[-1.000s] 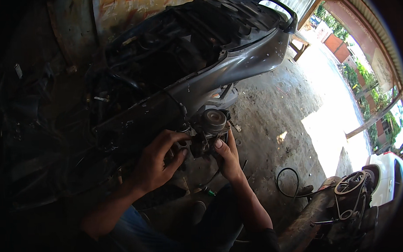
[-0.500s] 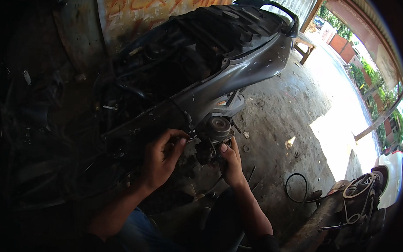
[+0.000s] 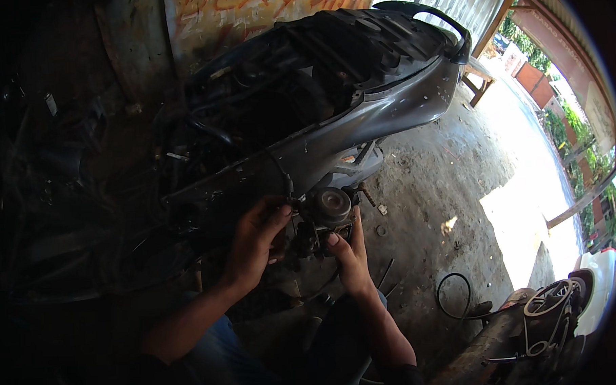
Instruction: The recorder is removing and inspecting the carburetor of a motorcycle.
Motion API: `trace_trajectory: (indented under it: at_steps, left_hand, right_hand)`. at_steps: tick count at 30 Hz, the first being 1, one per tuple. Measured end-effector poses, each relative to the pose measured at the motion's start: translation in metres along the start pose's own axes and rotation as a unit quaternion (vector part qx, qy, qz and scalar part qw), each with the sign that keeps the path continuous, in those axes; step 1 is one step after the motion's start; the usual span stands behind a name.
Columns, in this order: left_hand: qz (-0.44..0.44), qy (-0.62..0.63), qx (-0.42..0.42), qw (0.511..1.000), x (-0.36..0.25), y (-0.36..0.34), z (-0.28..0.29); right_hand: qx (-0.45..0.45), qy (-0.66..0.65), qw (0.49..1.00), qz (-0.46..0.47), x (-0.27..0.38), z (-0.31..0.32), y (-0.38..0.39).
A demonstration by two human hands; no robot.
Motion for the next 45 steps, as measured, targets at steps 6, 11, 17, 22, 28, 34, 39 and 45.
trace_trajectory:
  at_steps: [6, 11, 17, 22, 28, 34, 39, 45]
  left_hand:
    - [-0.042, -0.062, -0.003, 0.997, -0.001, 0.001, -0.003]
    - [-0.059, -0.055, -0.018, 0.997, 0.004, -0.002, 0.003]
    - [-0.087, -0.064, 0.015, 0.994, 0.001, -0.004, -0.002]
    - [-0.088, -0.077, 0.014, 0.993, 0.001, 0.001, -0.003]
    - [-0.100, -0.134, 0.014, 0.986, -0.006, 0.007, -0.005]
    - [-0.079, -0.225, 0.012, 0.971, -0.010, 0.010, -0.003]
    - [-0.159, -0.118, -0.069, 0.978, -0.021, -0.001, 0.007]
    - [-0.107, -0.128, -0.008, 0.986, -0.021, -0.014, 0.014]
  right_hand:
    - [-0.010, 0.029, 1.000, -0.005, -0.001, 0.001, 0.002]
    - [-0.016, 0.039, 0.999, 0.011, 0.001, -0.001, 0.002]
    - [-0.005, 0.044, 0.999, 0.021, 0.007, -0.006, 0.004]
    - [-0.039, 0.108, 0.993, 0.036, 0.013, -0.009, 0.005]
    - [-0.057, 0.139, 0.988, 0.041, 0.015, -0.014, 0.010]
    - [-0.058, 0.130, 0.988, 0.053, 0.019, -0.016, 0.013]
    - [-0.026, 0.150, 0.986, 0.061, 0.023, -0.024, 0.010]
    - [-0.003, 0.204, 0.974, 0.103, 0.034, -0.035, 0.009]
Point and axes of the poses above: each hand's wrist, its own y-axis away from the middle knuckle, its own z-axis out of the back of the hand, x = y × z, the point moved 8 cm from there along -y, towards the middle knuckle, and after that the axes turned 15 degrees about -z, right-handed, at the moved point
